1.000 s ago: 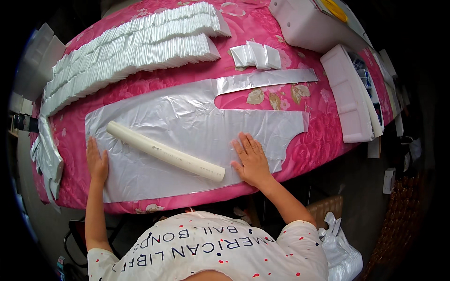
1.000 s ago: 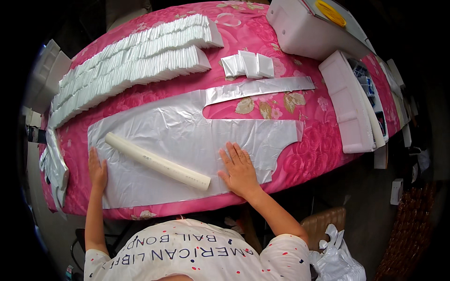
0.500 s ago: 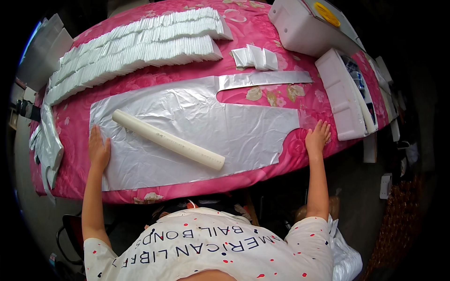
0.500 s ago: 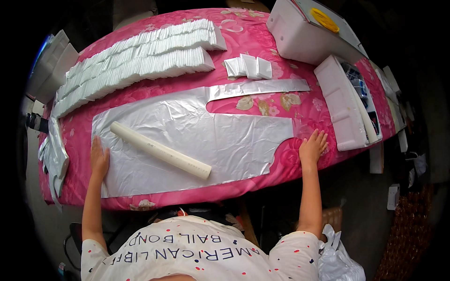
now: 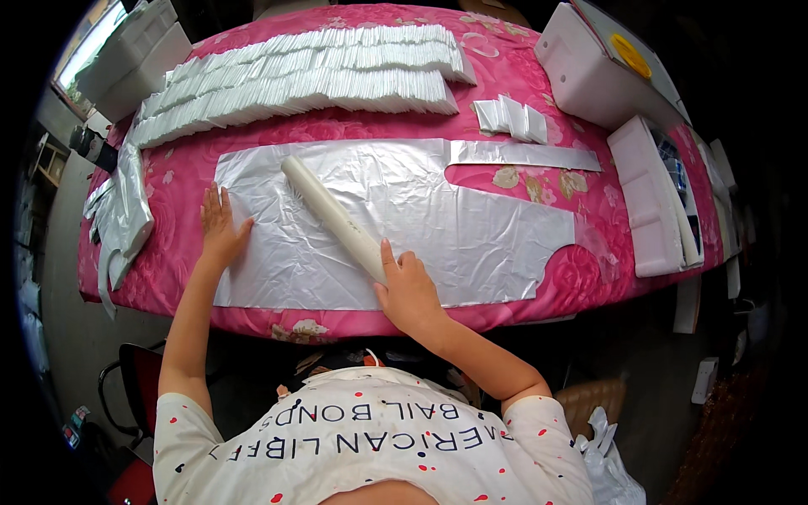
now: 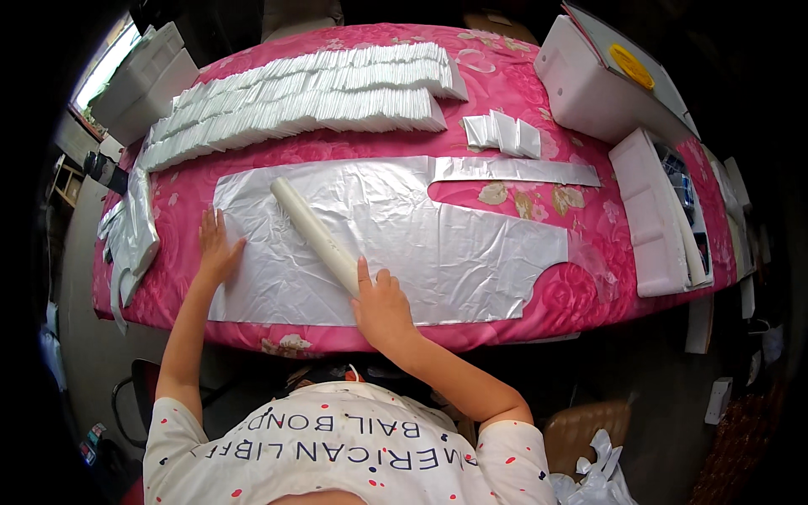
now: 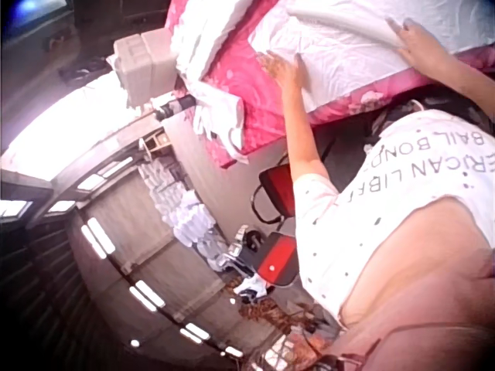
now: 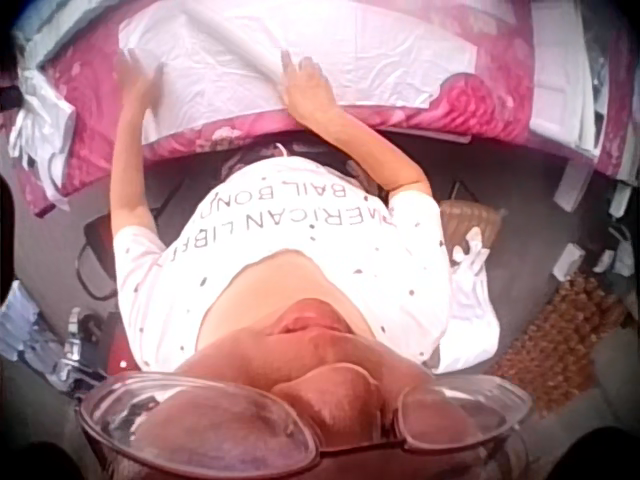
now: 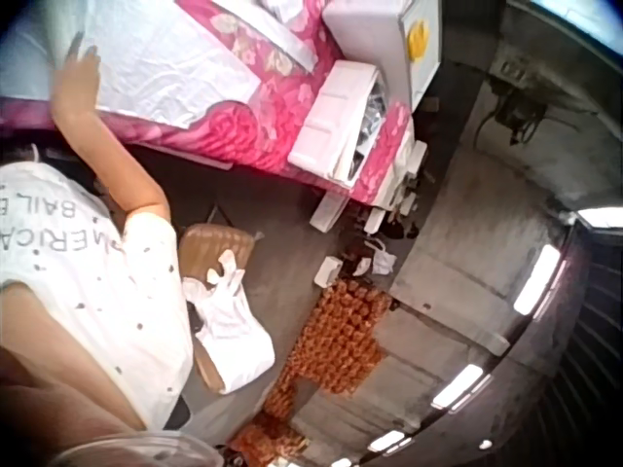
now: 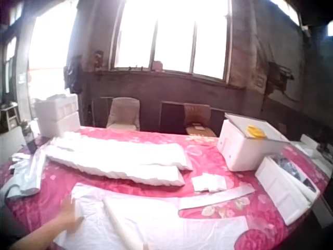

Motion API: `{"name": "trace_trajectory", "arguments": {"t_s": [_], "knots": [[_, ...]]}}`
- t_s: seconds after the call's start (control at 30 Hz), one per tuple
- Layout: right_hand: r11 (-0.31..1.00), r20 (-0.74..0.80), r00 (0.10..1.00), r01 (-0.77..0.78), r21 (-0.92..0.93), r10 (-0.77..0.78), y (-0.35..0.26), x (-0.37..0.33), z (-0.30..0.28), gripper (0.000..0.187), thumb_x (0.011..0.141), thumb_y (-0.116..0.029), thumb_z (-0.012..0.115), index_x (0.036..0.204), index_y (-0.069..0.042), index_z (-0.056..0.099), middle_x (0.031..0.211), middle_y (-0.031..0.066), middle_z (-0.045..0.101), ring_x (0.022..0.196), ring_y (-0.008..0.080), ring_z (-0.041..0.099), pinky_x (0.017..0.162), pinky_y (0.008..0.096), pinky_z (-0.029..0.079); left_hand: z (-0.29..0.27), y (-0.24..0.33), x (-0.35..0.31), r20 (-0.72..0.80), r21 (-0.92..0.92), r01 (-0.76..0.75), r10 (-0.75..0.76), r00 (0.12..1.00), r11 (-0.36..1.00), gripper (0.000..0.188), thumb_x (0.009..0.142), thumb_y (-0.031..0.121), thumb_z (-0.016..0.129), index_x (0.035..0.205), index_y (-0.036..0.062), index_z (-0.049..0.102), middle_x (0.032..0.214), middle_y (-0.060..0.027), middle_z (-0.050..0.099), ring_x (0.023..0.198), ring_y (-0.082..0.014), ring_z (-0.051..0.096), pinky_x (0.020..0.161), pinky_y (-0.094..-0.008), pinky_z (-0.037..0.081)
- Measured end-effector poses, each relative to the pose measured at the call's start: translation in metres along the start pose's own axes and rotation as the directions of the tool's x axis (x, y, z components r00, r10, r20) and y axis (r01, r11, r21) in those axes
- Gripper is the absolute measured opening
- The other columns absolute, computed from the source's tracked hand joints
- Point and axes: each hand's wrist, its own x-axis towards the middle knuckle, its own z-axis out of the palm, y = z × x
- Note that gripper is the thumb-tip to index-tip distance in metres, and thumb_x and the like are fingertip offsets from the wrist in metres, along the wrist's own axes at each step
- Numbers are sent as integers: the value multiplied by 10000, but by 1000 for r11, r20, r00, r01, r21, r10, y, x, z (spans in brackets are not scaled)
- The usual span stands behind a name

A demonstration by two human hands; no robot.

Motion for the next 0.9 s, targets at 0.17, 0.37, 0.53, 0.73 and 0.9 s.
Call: {"name": "trace_trajectory", "arguments": {"t_s": [0.17, 0.37, 0.53, 0.73, 0.9], "knots": [[992, -42, 995, -91, 84, 95, 18, -39, -3, 668, 799, -262, 624, 1316, 60, 348, 1115, 212, 453, 1004, 351, 463, 872, 417, 404, -11, 103, -25, -110, -425, -373, 362, 926, 825, 713, 833, 240, 594, 1385, -14, 222, 1444, -220, 199, 1336, -389, 185, 1090, -437, 186], [979, -88, 986, 124, -159, -139, 109, -30, -21, 596, 857, -360, 522, 1347, -55, 376, 1441, 162, 268, 1324, 348, 238, 1081, 436, 180, -6, 235, -46, -152, -585, -538, 569, 808, 606, 769, 803, 367, 586, 1393, 7, 249, 1457, -271, 89, 1355, -415, 113, 1089, -442, 172], [959, -285, 957, -130, -253, 54, 256, -43, -90, 561, 894, -318, 449, 1363, -31, 341, 1436, 170, 285, 1326, 331, 261, 1091, 439, 169, -10, 270, -40, -96, -559, -541, 599, 795, 628, 754, 797, 337, 590, 1386, 5, 256, 1469, -245, 74, 1364, -407, 75, 1096, -448, 154], [865, -559, 776, -463, -191, 292, 354, -95, -136, 388, 890, -224, 492, 1209, -7, 535, 1277, 156, 496, 1228, 294, 427, 1020, 372, 331, -14, 294, -37, -79, -528, -561, 621, 780, 637, 715, 792, 327, 597, 1355, -7, 310, 1459, -226, 147, 1364, -391, 94, 1095, -454, 161], [848, -730, 629, -513, -132, 267, 302, -88, -135, 165, 828, -141, 585, 926, -25, 650, 963, 123, 657, 885, 294, 619, 771, 358, 486, -18, 301, -37, -125, -530, -585, 626, 770, 614, 675, 795, 277, 605, 1341, -9, 330, 1445, -221, 189, 1355, -388, 124, 1091, -451, 175]]}}
